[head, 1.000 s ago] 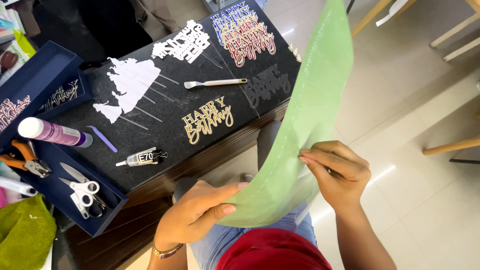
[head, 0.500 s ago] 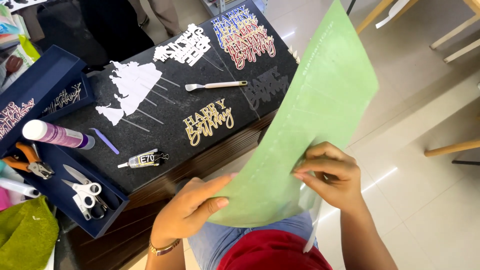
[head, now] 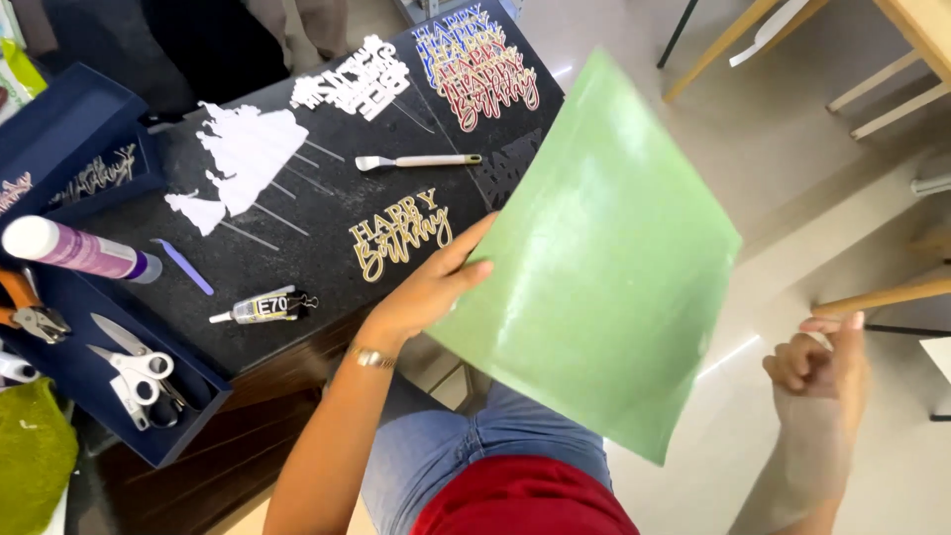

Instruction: Assembling decorative cake toppers by peeling protective film and gluing components together

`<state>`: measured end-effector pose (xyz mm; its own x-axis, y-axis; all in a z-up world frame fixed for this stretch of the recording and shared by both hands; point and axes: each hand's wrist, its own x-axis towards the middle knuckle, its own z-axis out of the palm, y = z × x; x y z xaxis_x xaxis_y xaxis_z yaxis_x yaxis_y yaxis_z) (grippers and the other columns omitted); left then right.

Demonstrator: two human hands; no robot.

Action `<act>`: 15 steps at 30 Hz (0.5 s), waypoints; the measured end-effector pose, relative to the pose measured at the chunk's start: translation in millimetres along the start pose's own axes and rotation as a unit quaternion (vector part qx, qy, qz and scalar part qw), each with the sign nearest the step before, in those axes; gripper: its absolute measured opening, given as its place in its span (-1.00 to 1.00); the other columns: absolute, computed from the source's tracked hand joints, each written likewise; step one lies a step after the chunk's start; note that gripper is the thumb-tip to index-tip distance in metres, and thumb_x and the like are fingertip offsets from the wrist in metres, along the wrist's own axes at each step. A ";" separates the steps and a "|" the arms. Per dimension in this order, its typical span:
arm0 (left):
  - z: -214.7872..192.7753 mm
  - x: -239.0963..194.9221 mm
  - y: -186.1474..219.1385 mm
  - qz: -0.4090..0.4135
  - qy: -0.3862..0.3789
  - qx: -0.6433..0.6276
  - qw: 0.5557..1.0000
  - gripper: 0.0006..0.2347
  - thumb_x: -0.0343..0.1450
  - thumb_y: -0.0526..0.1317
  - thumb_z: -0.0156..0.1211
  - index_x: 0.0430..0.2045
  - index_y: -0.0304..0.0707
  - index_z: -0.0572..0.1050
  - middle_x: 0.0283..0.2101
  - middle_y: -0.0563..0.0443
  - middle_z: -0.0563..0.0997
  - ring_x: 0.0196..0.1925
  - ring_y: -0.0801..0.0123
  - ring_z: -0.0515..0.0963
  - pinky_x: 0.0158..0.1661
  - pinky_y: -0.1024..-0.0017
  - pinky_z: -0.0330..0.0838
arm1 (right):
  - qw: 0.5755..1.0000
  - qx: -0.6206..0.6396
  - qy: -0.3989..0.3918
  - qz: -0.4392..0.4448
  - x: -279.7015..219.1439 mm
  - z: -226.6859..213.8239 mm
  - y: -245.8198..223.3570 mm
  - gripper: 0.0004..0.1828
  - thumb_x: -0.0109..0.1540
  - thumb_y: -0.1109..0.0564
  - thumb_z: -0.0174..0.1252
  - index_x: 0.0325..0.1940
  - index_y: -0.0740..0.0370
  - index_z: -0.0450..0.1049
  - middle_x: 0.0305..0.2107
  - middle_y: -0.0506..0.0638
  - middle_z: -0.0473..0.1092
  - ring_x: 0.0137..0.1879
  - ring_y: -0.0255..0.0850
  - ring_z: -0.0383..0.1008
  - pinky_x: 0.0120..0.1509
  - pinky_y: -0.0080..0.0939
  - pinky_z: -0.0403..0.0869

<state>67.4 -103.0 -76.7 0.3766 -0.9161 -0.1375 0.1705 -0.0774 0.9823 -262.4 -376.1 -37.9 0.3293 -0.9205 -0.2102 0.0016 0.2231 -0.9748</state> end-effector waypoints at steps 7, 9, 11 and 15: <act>35.1 26.8 -106.7 -0.183 -0.014 0.047 0.982 -0.49 0.54 -0.23 0.05 0.46 -0.07 0.19 0.49 -0.31 0.20 0.54 -0.08 0.13 0.42 0.01 0.06 | 0.982 -0.186 0.001 0.042 80.8 46.4 124.8 -0.42 0.51 -0.05 0.02 -0.61 0.00 0.15 -0.77 -0.22 -0.01 -0.72 -0.46 -0.01 -0.68 -0.45 -0.05; 25.0 31.0 -168.3 -0.252 -0.006 0.112 0.961 -0.46 0.52 -0.19 0.16 0.47 -0.01 0.19 0.36 -0.22 0.42 0.34 0.04 0.44 0.27 -0.08 0.32 | 0.972 -0.212 -0.070 0.072 91.0 77.5 158.9 -0.41 0.46 -0.07 0.13 -0.63 0.12 0.23 -0.81 -0.07 0.05 -0.74 -0.32 0.07 -0.68 -0.37 0.03; 22.5 9.3 -156.4 -0.246 0.027 0.155 0.956 -0.43 0.48 -0.20 0.21 0.45 0.09 0.20 0.27 -0.20 0.49 0.31 -0.03 0.47 0.21 -0.06 0.39 | 0.966 -0.217 -0.099 0.098 99.8 94.1 190.6 -0.43 0.45 -0.09 0.13 -0.60 0.13 0.25 -0.80 -0.04 0.08 -0.75 -0.28 0.13 -0.70 -0.36 0.08; 23.7 -10.8 -177.1 -0.205 0.099 0.210 0.951 -0.86 0.42 -0.18 0.27 -0.19 0.04 0.65 0.06 -0.14 0.66 0.22 -0.11 0.55 0.12 0.02 0.47 | 0.950 -0.227 -0.126 0.173 100.5 126.0 213.2 -0.49 0.43 -0.18 0.11 -0.48 0.14 0.28 -0.75 -0.03 0.16 -0.70 -0.27 0.21 -0.66 -0.36 0.20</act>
<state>11.6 -88.7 -246.1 0.5275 -0.6865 -0.5004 -0.0223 -0.6000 0.7997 -110.1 -380.6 -257.3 0.4519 -0.6982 -0.5553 -0.5364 0.2847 -0.7945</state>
